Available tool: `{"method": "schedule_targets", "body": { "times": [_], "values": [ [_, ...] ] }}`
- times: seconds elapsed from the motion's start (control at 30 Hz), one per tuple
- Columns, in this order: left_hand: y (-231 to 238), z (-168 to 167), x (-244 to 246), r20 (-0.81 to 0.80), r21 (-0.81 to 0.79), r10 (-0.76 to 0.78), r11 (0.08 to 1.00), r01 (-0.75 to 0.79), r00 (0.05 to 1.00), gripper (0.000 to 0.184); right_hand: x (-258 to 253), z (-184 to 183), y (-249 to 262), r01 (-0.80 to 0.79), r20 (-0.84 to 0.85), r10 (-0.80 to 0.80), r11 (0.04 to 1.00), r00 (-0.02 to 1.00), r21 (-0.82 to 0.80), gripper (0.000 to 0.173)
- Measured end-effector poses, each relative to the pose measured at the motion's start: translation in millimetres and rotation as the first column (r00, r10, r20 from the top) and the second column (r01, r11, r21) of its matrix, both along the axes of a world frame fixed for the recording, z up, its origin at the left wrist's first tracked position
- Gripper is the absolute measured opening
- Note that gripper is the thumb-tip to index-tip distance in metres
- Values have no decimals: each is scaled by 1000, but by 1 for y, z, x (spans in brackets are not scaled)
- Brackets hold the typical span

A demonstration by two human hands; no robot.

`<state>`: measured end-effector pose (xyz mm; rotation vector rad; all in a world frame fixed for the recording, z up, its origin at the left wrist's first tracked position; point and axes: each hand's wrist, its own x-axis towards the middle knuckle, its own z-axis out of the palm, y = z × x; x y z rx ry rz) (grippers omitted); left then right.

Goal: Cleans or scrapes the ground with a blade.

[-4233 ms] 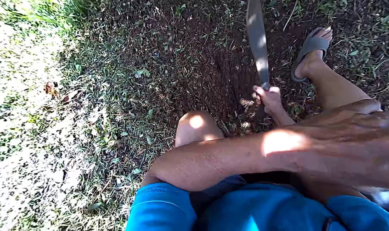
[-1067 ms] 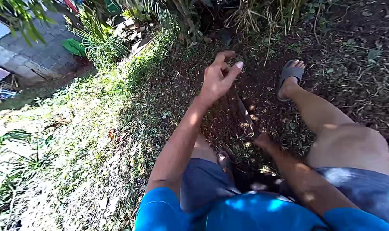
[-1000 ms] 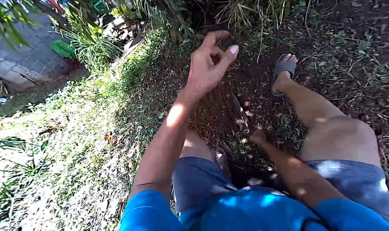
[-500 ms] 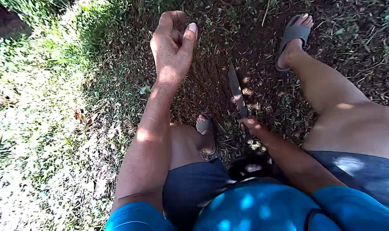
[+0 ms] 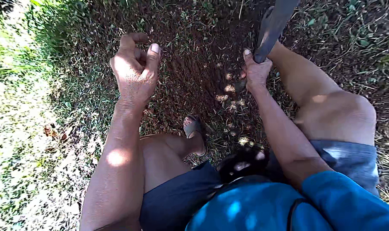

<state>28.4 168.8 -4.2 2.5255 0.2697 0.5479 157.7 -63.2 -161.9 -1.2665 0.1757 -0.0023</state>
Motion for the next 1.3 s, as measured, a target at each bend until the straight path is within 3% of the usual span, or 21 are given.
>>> {"method": "schedule_targets", "body": {
  "times": [0.07, 0.13, 0.17, 0.23, 0.27, 0.3, 0.37, 0.43, 0.5, 0.57, 0.67, 0.73, 0.77, 0.83, 0.9, 0.93, 1.0, 1.03, 1.07, 1.2, 1.3],
  "values": [
    [-1, 0, 3, 9, 11, -11, 1000, 11, 1000, 46, -8, -12, 11, -7, -51, 6, 1000, 999, -28, 28],
    [-2, 0, 5, -25, 12, -14, 1000, 15, 1000, 47, -30, -55, 15, -219, -241, 147, 927, 959, -304, 28],
    [-4, -1, 6, -44, 12, -14, 1000, 14, 999, 47, -43, -77, 11, -435, -414, 256, 793, 873, -426, 29],
    [-9, -4, 8, -72, 16, -7, 1000, 8, 997, 46, -69, -109, 1, -786, -702, 378, 428, 604, -446, 30],
    [-12, -4, 8, -86, 15, 1, 1000, 0, 996, 46, -82, -118, -2, -845, -760, 382, 330, 527, -420, 32],
    [-15, -3, 9, -108, 13, 12, 1000, -10, 994, 46, -91, -120, -1, -868, -786, 378, 295, 490, -399, 33],
    [-21, -1, 13, -148, 7, 23, 1000, -22, 989, 46, -93, -117, -1, -874, -798, 368, 293, 476, -387, 35],
    [-26, 0, 15, -184, 2, 9, 1000, -8, 983, 46, -82, -109, -2, -840, -765, 370, 361, 527, -404, 35],
    [-28, 1, 17, -169, 9, -15, 1000, 17, 985, 46, -64, -91, -2, -755, -669, 378, 470, 640, -457, 31],
    [-27, 2, 15, -122, 2, -33, 999, 34, 992, 45, -44, -67, -1, -616, -511, 378, 647, 772, -450, 31],
    [-18, 3, 9, -12, -35, -41, 999, 41, 999, 45, -18, -25, 7, -323, -217, 278, 922, 936, -213, 18],
    [-11, 5, 5, 64, -61, -44, 997, 48, 997, 45, -10, -6, 14, -161, -109, 160, 987, 981, 0, 22],
    [-7, 5, 4, 95, -64, -43, 997, 49, 995, 44, -11, -5, 18, -104, -96, 109, 993, 989, 53, 24],
    [-4, 5, 5, 147, -56, -42, 997, 50, 988, 42, -26, -27, 28, -96, -144, 94, 995, 985, -7, 22],
    [-7, 4, 7, 156, -47, -42, 998, 50, 987, 42, -59, -71, 33, -326, -341, 244, 922, 908, -208, 19],
    [-9, 3, 9, 147, -48, -49, 997, 56, 988, 42, -75, -93, 31, -525, -470, 351, 792, 810, -312, 22],
    [-14, 0, 12, 111, -55, -58, 996, 64, 992, 42, -96, -121, 22, -862, -730, 464, 340, 501, -376, 27],
    [-16, -1, 12, 84, -57, -55, 997, 60, 995, 42, -102, -123, 20, -923, -794, 471, 180, 385, -341, 29],
    [-17, -1, 12, 60, -49, -54, 997, 57, 997, 43, -104, -121, 20, -942, -817, 472, 118, 333, -315, 28],
    [-18, 0, 13, 6, -46, -45, 998, 45, 999, 44, -86, -97, 16, -909, -796, 441, 235, 414, -343, 29],
    [-17, 2, 13, 43, -80, -41, 996, 44, 998, 42, -59, -69, 16, -777, -635, 467, 495, 616, -390, 25]
  ]
}}
